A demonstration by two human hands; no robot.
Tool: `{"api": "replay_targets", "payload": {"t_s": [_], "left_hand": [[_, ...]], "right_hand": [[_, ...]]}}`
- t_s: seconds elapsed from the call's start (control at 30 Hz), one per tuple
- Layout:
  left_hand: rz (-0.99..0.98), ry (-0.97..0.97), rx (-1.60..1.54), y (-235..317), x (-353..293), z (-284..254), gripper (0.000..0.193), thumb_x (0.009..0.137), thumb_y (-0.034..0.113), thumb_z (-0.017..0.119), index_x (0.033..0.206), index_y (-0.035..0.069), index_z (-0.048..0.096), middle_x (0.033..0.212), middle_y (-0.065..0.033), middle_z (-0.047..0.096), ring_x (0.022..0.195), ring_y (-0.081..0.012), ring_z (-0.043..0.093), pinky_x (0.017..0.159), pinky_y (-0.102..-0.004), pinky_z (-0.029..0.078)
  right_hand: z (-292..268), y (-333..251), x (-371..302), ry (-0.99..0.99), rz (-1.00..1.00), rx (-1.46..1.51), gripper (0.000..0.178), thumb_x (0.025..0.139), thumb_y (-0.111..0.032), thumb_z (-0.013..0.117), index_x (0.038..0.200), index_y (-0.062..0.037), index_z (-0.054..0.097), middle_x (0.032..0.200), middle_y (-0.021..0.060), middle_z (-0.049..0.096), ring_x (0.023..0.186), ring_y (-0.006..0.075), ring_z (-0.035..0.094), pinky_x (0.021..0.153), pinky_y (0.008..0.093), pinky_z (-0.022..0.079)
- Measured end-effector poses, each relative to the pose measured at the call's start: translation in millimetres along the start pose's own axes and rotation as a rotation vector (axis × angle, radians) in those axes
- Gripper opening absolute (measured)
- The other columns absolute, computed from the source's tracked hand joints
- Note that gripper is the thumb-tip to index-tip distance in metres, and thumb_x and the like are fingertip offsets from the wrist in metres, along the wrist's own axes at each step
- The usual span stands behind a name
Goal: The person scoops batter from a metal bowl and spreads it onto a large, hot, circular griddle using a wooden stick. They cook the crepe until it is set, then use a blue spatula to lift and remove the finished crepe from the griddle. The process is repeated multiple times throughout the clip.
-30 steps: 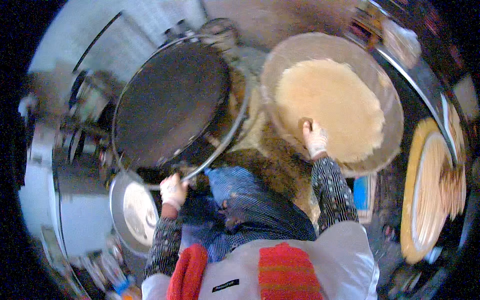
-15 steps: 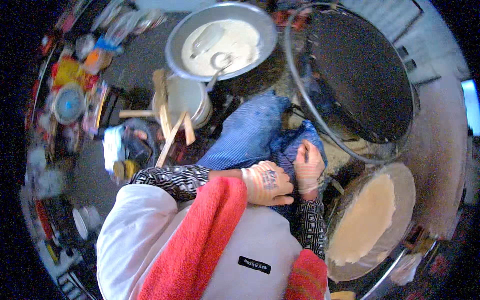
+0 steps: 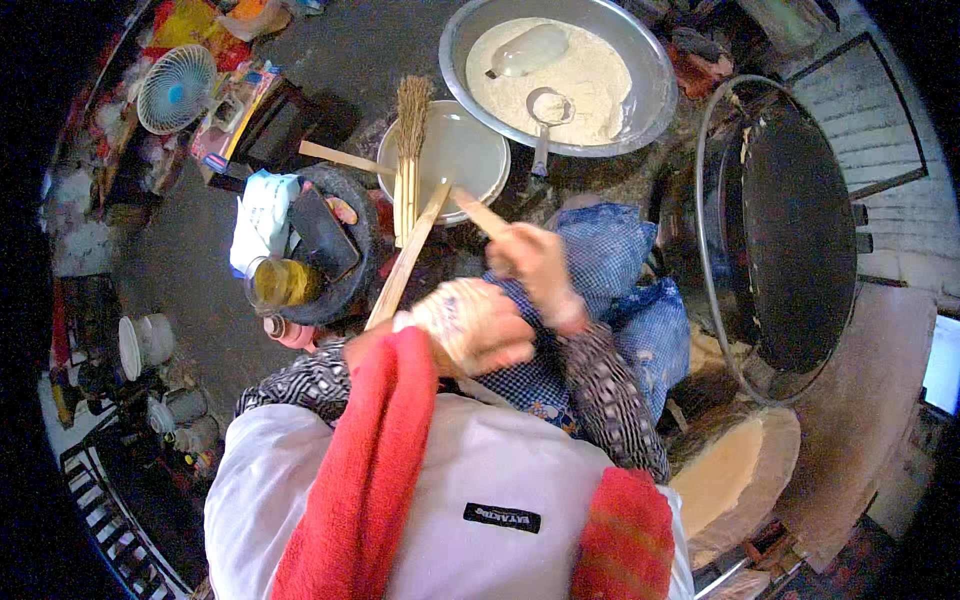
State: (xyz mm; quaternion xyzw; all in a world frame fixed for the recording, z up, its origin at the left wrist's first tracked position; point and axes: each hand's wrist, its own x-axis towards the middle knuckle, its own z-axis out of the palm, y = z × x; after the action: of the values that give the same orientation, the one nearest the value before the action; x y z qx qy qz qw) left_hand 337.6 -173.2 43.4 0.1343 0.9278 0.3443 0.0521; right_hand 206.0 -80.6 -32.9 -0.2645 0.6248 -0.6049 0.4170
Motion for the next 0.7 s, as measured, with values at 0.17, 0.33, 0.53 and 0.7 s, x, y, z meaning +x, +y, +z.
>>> {"api": "replay_targets", "payload": {"t_s": [0.17, 0.33, 0.53, 0.7], "left_hand": [[0.023, 0.158, -0.214, -49.6, -38.6, -1.6, 0.013, 0.086, 0.021, 0.062, 0.091, 0.008, 0.063, 0.085, -0.0086, 0.062, 0.083, -0.0304, 0.062, 0.077, -0.0406, 0.050], [-0.165, 0.025, -0.317, -68.4, -27.9, -7.8, 0.017, 0.093, 0.021, 0.060, 0.098, 0.006, 0.065, 0.087, -0.0135, 0.064, 0.087, -0.0335, 0.063, 0.082, -0.0422, 0.050], [-0.739, 0.633, 0.468, -216.6, -2.3, 6.0, 0.061, 0.083, 0.027, 0.072, 0.132, 0.004, 0.044, 0.125, -0.0298, 0.052, 0.111, -0.0438, 0.056, 0.093, -0.0498, 0.047], [-1.244, 0.538, 0.074, -286.4, 18.2, 7.6, 0.102, 0.083, 0.025, 0.071, 0.155, 0.011, 0.001, 0.136, -0.0344, 0.043, 0.118, -0.0464, 0.054, 0.099, -0.0493, 0.047]], "right_hand": [[-103.2, -52.9, -95.6, 0.381, -0.172, -0.087, 0.037, 0.099, -0.030, 0.049, 0.081, 0.0011, 0.059, 0.063, 0.0098, 0.057, 0.051, 0.0168, 0.055, 0.042, 0.0280, 0.039], [-156.8, -61.4, -166.2, 0.248, -0.234, 0.321, 0.040, 0.087, -0.035, 0.060, 0.081, 0.0048, 0.059, 0.060, 0.0190, 0.061, 0.046, 0.0272, 0.057, 0.043, 0.0358, 0.047], [-97.8, -49.1, -126.2, 0.131, 0.365, 0.301, 0.071, 0.079, -0.014, 0.069, 0.140, 0.0039, 0.040, 0.082, 0.0202, 0.069, 0.065, 0.0259, 0.068, 0.053, 0.0349, 0.055], [-53.7, -39.4, -42.0, 0.054, 0.428, 0.161, 0.025, 0.094, -0.016, 0.059, 0.113, -0.0001, 0.054, 0.066, 0.0039, 0.059, 0.052, 0.0131, 0.058, 0.041, 0.0259, 0.043]]}}
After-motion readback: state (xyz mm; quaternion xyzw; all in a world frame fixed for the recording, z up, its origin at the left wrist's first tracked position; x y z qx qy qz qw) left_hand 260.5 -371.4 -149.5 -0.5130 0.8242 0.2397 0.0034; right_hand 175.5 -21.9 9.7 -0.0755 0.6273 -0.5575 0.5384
